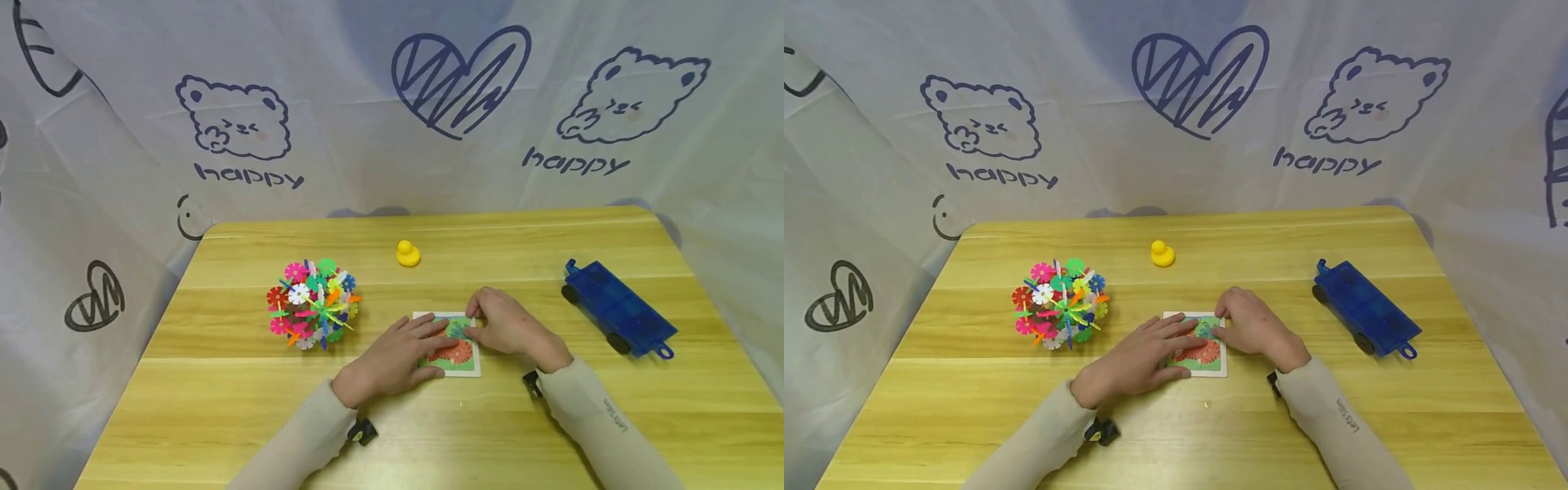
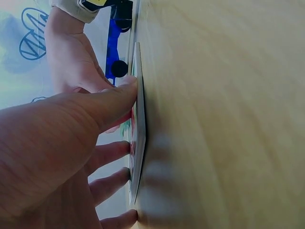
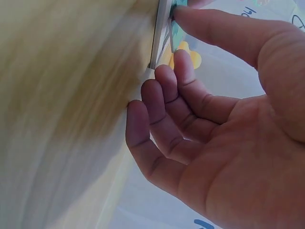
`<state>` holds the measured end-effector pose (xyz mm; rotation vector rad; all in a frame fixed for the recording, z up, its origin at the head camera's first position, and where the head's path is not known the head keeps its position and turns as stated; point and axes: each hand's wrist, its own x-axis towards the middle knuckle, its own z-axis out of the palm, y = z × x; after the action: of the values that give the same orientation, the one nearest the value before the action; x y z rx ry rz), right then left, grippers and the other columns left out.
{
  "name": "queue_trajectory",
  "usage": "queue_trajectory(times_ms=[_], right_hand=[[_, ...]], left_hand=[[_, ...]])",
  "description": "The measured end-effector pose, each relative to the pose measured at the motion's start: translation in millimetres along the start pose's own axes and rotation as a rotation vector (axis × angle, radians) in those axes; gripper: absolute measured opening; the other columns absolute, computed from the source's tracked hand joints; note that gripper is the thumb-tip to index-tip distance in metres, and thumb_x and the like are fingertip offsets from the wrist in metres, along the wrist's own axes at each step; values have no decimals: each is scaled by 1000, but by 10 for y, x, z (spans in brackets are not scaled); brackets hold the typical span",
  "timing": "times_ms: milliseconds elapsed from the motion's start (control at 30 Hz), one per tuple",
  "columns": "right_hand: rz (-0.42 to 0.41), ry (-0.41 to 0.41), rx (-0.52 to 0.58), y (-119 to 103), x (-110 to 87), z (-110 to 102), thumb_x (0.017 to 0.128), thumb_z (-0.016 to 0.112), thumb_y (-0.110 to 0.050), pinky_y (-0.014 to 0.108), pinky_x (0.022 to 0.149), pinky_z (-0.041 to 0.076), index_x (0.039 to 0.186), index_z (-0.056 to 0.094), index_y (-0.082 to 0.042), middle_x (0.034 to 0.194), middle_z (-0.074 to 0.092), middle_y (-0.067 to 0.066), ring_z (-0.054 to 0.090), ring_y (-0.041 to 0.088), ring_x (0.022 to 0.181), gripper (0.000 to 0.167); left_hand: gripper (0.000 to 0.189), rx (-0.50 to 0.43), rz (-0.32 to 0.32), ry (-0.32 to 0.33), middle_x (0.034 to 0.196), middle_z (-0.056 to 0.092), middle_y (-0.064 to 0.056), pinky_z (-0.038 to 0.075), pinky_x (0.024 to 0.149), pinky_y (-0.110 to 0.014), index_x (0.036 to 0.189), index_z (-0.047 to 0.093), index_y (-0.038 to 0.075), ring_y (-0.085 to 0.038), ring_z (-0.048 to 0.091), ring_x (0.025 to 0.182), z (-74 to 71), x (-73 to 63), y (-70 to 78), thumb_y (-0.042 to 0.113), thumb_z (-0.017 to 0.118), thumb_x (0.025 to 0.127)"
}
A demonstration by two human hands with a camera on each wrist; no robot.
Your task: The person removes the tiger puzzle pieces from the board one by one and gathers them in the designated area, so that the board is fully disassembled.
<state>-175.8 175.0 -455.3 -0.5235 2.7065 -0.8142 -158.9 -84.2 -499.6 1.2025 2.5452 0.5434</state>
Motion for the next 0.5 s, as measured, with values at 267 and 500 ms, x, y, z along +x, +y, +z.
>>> queue_trajectory(times_ms=[267, 500], right_hand=[[30, -7, 110, -7, 7, -28, 98, 80, -11, 30, 79, 54, 105, 67, -4, 97, 69, 7, 62, 17, 87, 17], [44, 17, 183, -10, 24, -20, 100, 77, -7, 24, 73, 55, 104, 69, -5, 93, 71, 5, 63, 13, 83, 9]], left_hand=[[60, 38, 9, -9, 179, 37, -4, 31, 134, -67, 166, 48, 33, -32, 30, 168, -98, -15, 77, 52, 61, 110], [59, 33, -14, -20, 179, 38, -5, 29, 135, -65, 164, 51, 30, -33, 30, 168, -180, -42, 156, 47, 65, 109]])
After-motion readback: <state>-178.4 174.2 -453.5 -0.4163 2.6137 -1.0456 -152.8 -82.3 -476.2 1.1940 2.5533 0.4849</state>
